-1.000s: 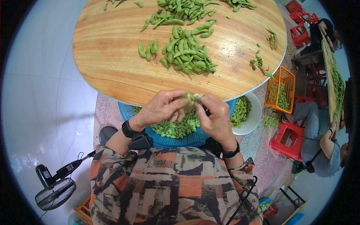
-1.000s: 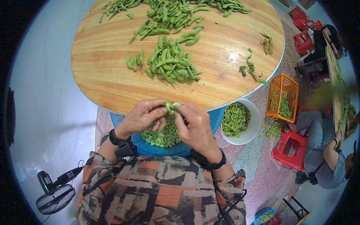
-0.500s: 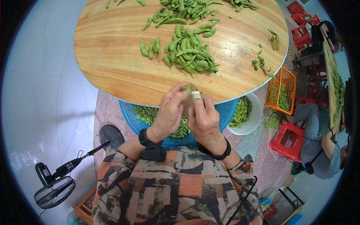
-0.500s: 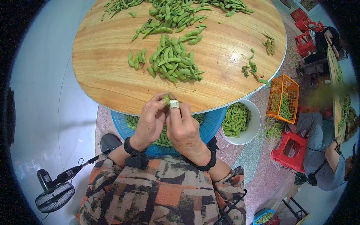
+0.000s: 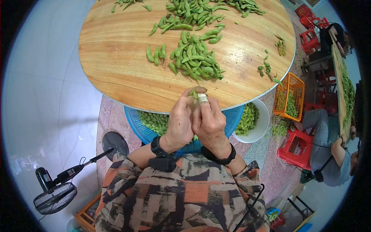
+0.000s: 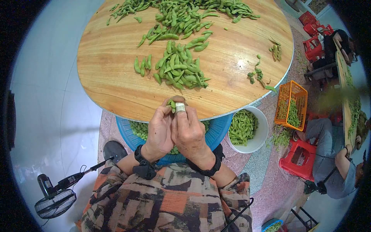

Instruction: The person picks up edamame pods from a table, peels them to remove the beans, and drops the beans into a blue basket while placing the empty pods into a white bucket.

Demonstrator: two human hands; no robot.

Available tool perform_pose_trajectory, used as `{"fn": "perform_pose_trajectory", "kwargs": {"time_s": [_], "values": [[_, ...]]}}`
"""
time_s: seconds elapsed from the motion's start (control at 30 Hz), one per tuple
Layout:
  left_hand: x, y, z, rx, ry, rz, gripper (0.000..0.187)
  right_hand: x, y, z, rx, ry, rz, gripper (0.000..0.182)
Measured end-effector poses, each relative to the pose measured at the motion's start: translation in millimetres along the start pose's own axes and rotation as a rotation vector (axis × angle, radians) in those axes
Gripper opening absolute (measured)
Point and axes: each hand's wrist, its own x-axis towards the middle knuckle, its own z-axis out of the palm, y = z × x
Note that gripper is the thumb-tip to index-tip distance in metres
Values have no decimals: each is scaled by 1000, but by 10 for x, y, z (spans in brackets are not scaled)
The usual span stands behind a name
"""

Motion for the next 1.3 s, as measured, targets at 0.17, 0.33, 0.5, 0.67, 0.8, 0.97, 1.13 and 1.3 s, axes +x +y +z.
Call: {"fn": "perform_pose_trajectory", "kwargs": {"time_s": [0.17, 0.33, 0.5, 0.67, 0.8, 0.97, 1.13, 1.3], "values": [[3, -11, 22, 86, 38, 2, 38, 11, -27, -16, 15, 1, 16, 27], [36, -7, -211, 503, -91, 132, 34, 68, 3, -79, 101, -37, 50, 28], [25, 119, -23, 191, -73, -18, 34, 91, -25, -93, 153, -7, 119, 21], [49, 255, -239, 609, -141, -64, 30, 107, 80, -176, 262, -80, 215, 17], [67, 507, -257, 874, -281, -91, 26, 132, 197, -291, 946, -357, 851, 13], [115, 616, -303, 738, -393, -362, 24, 150, 280, -318, 1214, -466, 1046, 11], [65, 439, -306, 491, -223, -334, 22, 63, 21, -180, 241, -146, 240, 15], [-60, 447, -279, 511, -310, -526, 29, 117, 75, -432, 323, -42, 310, 19]]}}
